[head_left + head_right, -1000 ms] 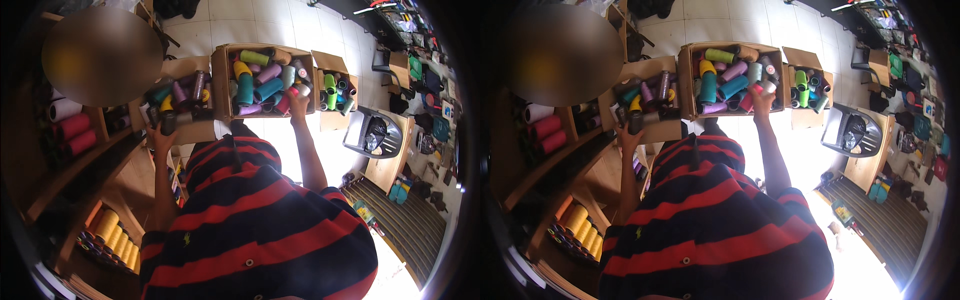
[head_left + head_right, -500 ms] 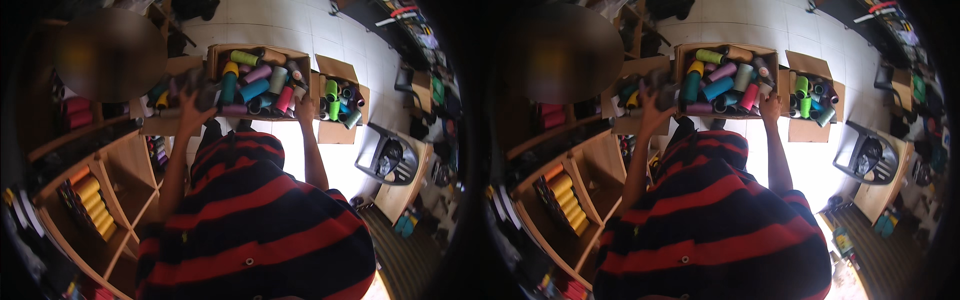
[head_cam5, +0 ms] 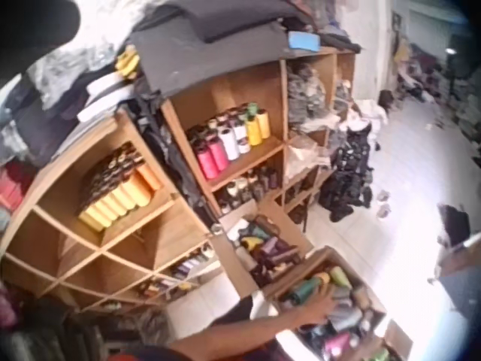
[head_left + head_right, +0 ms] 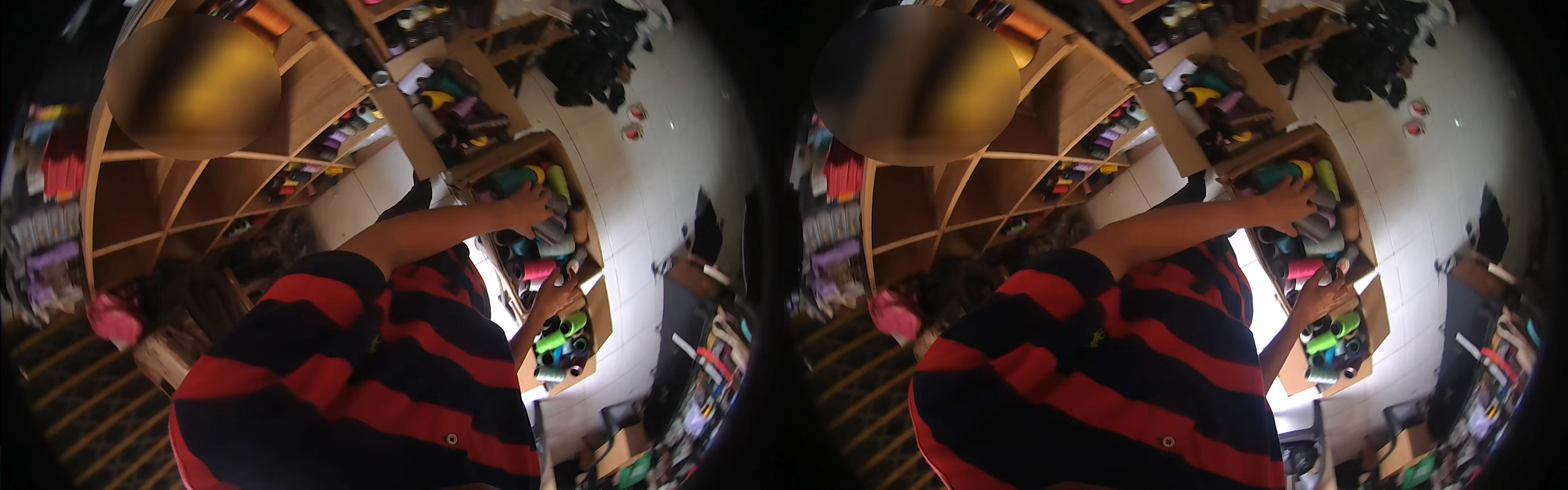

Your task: The person picks up thread spools from cardboard boxes on the floor and places them onto wooden shelves, organizing them by color.

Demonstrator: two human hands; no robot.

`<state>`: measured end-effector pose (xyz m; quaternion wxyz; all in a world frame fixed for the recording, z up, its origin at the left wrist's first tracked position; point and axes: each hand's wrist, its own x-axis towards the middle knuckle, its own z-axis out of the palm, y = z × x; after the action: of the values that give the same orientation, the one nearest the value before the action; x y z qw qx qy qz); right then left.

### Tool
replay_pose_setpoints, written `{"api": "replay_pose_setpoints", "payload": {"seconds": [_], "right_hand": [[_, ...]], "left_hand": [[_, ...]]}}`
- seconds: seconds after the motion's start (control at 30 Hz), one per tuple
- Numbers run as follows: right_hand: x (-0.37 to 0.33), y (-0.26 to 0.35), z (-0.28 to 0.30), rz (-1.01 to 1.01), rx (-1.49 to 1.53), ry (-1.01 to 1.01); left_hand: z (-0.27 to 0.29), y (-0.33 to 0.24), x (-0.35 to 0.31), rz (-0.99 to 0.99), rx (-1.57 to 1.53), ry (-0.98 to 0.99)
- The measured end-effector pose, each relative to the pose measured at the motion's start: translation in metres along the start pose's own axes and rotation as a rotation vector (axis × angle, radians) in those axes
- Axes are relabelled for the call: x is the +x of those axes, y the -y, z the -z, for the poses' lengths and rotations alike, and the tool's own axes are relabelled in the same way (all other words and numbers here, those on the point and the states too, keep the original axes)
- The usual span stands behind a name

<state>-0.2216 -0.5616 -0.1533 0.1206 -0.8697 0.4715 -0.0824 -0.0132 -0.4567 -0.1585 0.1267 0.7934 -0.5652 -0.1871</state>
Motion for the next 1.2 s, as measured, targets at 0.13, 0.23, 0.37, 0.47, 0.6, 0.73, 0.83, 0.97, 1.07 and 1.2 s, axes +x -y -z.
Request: {"api": "replay_pose_setpoints", "payload": {"seconds": [0.13, 0.23, 0.37, 0.47, 0.6, 0.73, 0.83, 0.97, 1.07, 1.2], "right_hand": [[0.033, 0.025, -0.015, 0.278, 0.133, -0.031], [0.052, 0.057, -0.019, 0.464, 0.283, 0.058], [0.079, 0.070, -0.043, 0.606, 0.311, 0.091], [0.103, 0.069, -0.058, 0.645, 0.352, 0.189], [0.123, 0.068, -0.071, 0.641, 0.403, 0.282], [0.132, 0.065, -0.074, 0.658, 0.358, 0.302], [0.132, 0.064, -0.074, 0.680, 0.273, 0.249], [0.121, 0.070, -0.068, 0.608, 0.355, 0.172], [0.111, 0.075, -0.064, 0.533, 0.368, 0.144], [0.112, 0.067, -0.069, 0.553, 0.410, 0.125]], "left_hand": [[-0.011, 0.001, -0.022, 0.021, -0.030, -0.221], [-0.009, 0.010, -0.035, 0.028, -0.043, -0.218], [-0.012, 0.022, -0.040, 0.042, 0.026, -0.171], [-0.012, 0.022, -0.046, 0.023, 0.016, -0.266], [-0.009, 0.019, -0.044, 0.023, -0.015, -0.206], [-0.007, 0.019, -0.044, 0.011, -0.057, -0.177], [-0.008, 0.035, -0.041, -0.053, -0.218, -0.170], [0.025, 0.054, -0.072, 0.019, -0.271, -0.326], [0.042, 0.068, -0.091, 0.168, -0.165, -0.405], [0.043, 0.099, -0.101, 0.257, -0.171, -0.502]]}}
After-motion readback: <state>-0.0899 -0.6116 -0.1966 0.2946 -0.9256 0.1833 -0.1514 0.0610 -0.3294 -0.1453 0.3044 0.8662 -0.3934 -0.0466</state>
